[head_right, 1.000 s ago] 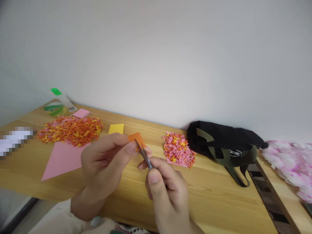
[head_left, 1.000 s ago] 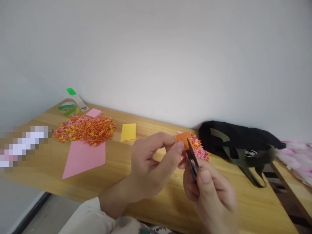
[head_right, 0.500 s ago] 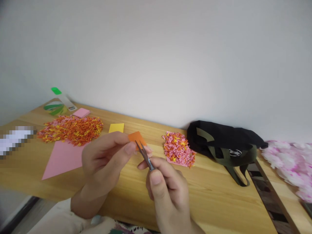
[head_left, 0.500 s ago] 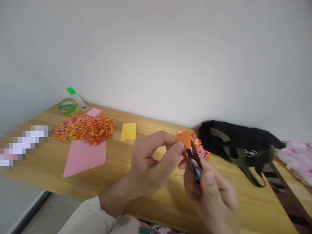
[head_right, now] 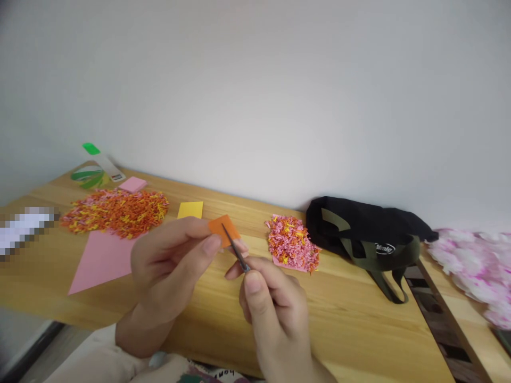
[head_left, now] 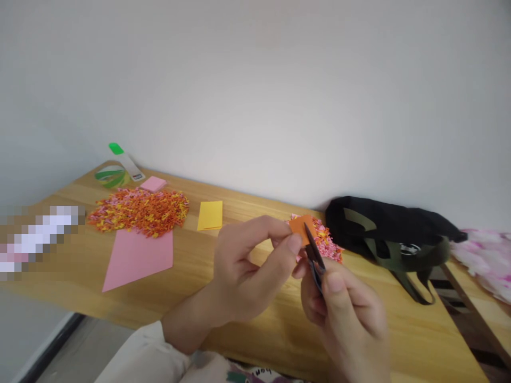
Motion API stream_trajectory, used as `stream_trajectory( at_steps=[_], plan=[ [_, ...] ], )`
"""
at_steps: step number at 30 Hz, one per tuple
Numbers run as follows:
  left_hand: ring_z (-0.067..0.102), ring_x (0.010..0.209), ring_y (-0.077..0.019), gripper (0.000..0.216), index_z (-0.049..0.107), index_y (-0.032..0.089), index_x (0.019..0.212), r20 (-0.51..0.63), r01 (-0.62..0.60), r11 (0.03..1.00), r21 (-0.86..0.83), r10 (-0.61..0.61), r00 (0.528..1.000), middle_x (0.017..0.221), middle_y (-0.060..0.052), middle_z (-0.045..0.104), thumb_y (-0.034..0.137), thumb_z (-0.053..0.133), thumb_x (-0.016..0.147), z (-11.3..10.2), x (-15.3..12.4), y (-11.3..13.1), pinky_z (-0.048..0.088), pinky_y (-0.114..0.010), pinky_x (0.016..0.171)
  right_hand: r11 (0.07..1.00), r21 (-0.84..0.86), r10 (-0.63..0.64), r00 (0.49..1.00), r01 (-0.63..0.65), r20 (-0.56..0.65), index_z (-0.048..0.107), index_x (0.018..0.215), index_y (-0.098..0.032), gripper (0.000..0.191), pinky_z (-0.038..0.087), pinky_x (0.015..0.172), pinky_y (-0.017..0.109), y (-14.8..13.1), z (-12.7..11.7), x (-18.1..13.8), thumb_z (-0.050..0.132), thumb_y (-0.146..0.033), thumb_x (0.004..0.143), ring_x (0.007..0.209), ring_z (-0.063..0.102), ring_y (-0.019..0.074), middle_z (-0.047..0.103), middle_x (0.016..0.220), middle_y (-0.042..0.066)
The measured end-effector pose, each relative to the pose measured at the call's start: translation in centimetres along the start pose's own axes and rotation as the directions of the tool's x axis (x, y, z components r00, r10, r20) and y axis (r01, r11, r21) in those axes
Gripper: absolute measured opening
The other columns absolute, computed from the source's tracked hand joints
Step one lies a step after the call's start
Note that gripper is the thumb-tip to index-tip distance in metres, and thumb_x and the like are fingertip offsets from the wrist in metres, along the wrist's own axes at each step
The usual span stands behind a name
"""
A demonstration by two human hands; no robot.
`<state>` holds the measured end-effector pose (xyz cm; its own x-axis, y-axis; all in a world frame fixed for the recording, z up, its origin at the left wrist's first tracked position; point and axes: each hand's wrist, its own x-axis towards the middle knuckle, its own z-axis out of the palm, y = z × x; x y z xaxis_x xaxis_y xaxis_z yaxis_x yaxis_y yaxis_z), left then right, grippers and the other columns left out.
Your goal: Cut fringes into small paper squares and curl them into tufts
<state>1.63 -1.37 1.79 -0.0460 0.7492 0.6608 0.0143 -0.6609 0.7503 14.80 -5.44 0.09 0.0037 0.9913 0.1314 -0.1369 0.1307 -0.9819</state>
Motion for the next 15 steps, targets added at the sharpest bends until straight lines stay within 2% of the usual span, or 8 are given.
stream_trajectory(
  at_steps=[7, 15],
  plan=[
    [0.056, 0.046, -0.0077, 0.022, 0.059, 0.018, 0.065, -0.002, 0.012, 1.000, 0.028, -0.012, 1.000, 0.051, 0.003, 0.061, 0.013, 0.056, 0.086, 0.0, 0.1, -0.1, 0.051, -0.018, 0.050, 0.996, 0.012, 0.083, 0.996, -0.083, -0.031, 0.068, 0.080, -0.020, 0.040, 0.020, 0.042, 0.023, -0.7, 0.5, -0.3, 0.057, -0.057, 0.086, 0.045, 0.028, 0.0071, 0.033, 0.052, -0.006],
    [0.054, 0.045, -0.0065, 0.023, 0.058, 0.018, 0.063, -0.001, 0.004, 1.000, 0.018, -0.004, 1.000, 0.051, 0.004, 0.060, 0.011, 0.055, 0.086, 0.1, 0.2, 0.0, 0.050, -0.016, 0.049, 0.999, -0.043, -0.029, 0.999, 0.030, 0.023, 0.067, 0.081, -0.019, 0.032, 0.022, 0.040, 0.022, 0.4, -0.1, 0.0, 0.052, -0.045, 0.093, 0.043, 0.032, 0.0074, 0.037, 0.051, -0.005]
  ],
)
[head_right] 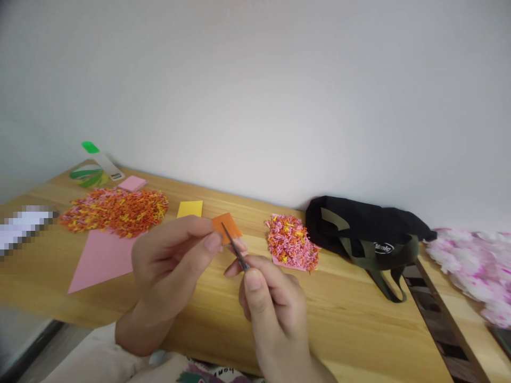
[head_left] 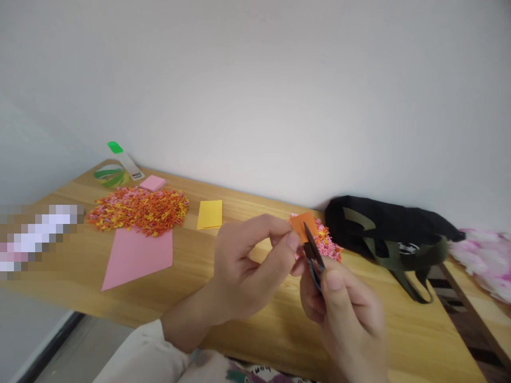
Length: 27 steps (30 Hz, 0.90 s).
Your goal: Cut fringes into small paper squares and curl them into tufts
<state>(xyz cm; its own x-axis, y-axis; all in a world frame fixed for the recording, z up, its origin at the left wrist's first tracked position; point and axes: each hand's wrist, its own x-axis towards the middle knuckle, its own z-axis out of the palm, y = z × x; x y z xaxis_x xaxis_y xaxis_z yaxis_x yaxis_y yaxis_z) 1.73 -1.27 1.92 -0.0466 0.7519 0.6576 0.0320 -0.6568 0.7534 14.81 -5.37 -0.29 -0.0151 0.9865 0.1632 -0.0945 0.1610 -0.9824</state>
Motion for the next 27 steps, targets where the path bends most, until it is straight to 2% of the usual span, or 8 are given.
stream_trajectory(
  at_steps=[5, 10, 15, 21, 24, 27],
  plan=[
    [0.056, 0.045, -0.0072, 0.024, 0.058, 0.018, 0.063, -0.018, 0.015, 0.999, 0.037, -0.014, 1.000, 0.049, 0.004, 0.060, 0.011, 0.055, 0.086, 0.03, -0.10, 0.10, 0.050, -0.016, 0.048, 1.000, 0.000, -0.006, 1.000, 0.006, -0.003, 0.062, 0.074, -0.019, 0.035, 0.022, 0.039, 0.022, 0.00, 0.02, 0.00, 0.051, -0.046, 0.093, 0.043, 0.032, 0.0077, 0.037, 0.050, -0.005],
    [0.056, 0.046, -0.0072, 0.024, 0.060, 0.018, 0.064, -0.048, -0.015, 0.997, 0.079, 0.019, 0.999, 0.050, 0.004, 0.061, 0.012, 0.056, 0.086, 0.08, -0.22, -0.11, 0.049, -0.016, 0.047, 0.998, -0.062, -0.017, 1.000, 0.016, -0.024, 0.067, 0.083, -0.021, 0.032, 0.021, 0.041, 0.023, -0.20, 0.17, -0.13, 0.052, -0.048, 0.092, 0.045, 0.029, 0.0085, 0.035, 0.052, -0.005],
    [0.055, 0.048, -0.0065, 0.021, 0.061, 0.018, 0.066, -0.071, -0.036, 0.991, 0.129, 0.045, 0.996, 0.053, 0.004, 0.062, 0.010, 0.055, 0.085, 0.24, -0.37, -0.13, 0.047, -0.017, 0.049, 0.988, -0.147, -0.052, 0.996, 0.042, -0.065, 0.069, 0.089, -0.024, 0.028, 0.025, 0.043, 0.023, 0.13, 0.13, -0.36, 0.055, -0.048, 0.090, 0.051, 0.033, 0.0104, 0.040, 0.058, -0.002],
    [0.054, 0.047, -0.0054, 0.022, 0.058, 0.018, 0.065, -0.067, -0.037, 0.986, 0.165, 0.048, 0.997, 0.053, 0.005, 0.061, 0.009, 0.053, 0.085, 0.32, -0.38, 0.26, 0.048, -0.016, 0.051, 0.972, -0.223, -0.075, 0.997, 0.071, -0.011, 0.056, 0.071, -0.022, 0.030, 0.027, 0.045, 0.024, 0.70, -0.37, -0.32, 0.050, -0.039, 0.095, 0.052, 0.031, 0.0112, 0.037, 0.060, -0.002],
    [0.053, 0.047, -0.0055, 0.023, 0.057, 0.018, 0.064, -0.059, -0.041, 0.987, 0.153, 0.050, 0.997, 0.053, 0.005, 0.060, 0.009, 0.052, 0.085, 0.30, -0.35, 0.19, 0.049, -0.016, 0.052, 0.977, -0.198, -0.082, 0.997, 0.081, 0.005, 0.059, 0.076, -0.022, 0.028, 0.036, 0.052, 0.025, 0.55, -0.07, -0.13, 0.049, -0.038, 0.096, 0.054, 0.040, 0.0114, 0.042, 0.061, -0.002],
    [0.054, 0.048, -0.0056, 0.022, 0.057, 0.018, 0.065, -0.061, -0.029, 0.991, 0.134, 0.037, 0.997, 0.054, 0.005, 0.061, 0.009, 0.054, 0.085, 0.25, -0.30, -0.19, 0.048, -0.016, 0.051, 0.981, -0.186, -0.077, 0.994, 0.062, -0.074, 0.065, 0.081, -0.022, 0.031, 0.038, 0.053, 0.026, -0.05, 0.18, -0.21, 0.051, -0.046, 0.093, 0.056, 0.045, 0.0125, 0.051, 0.064, 0.000]
  ],
)
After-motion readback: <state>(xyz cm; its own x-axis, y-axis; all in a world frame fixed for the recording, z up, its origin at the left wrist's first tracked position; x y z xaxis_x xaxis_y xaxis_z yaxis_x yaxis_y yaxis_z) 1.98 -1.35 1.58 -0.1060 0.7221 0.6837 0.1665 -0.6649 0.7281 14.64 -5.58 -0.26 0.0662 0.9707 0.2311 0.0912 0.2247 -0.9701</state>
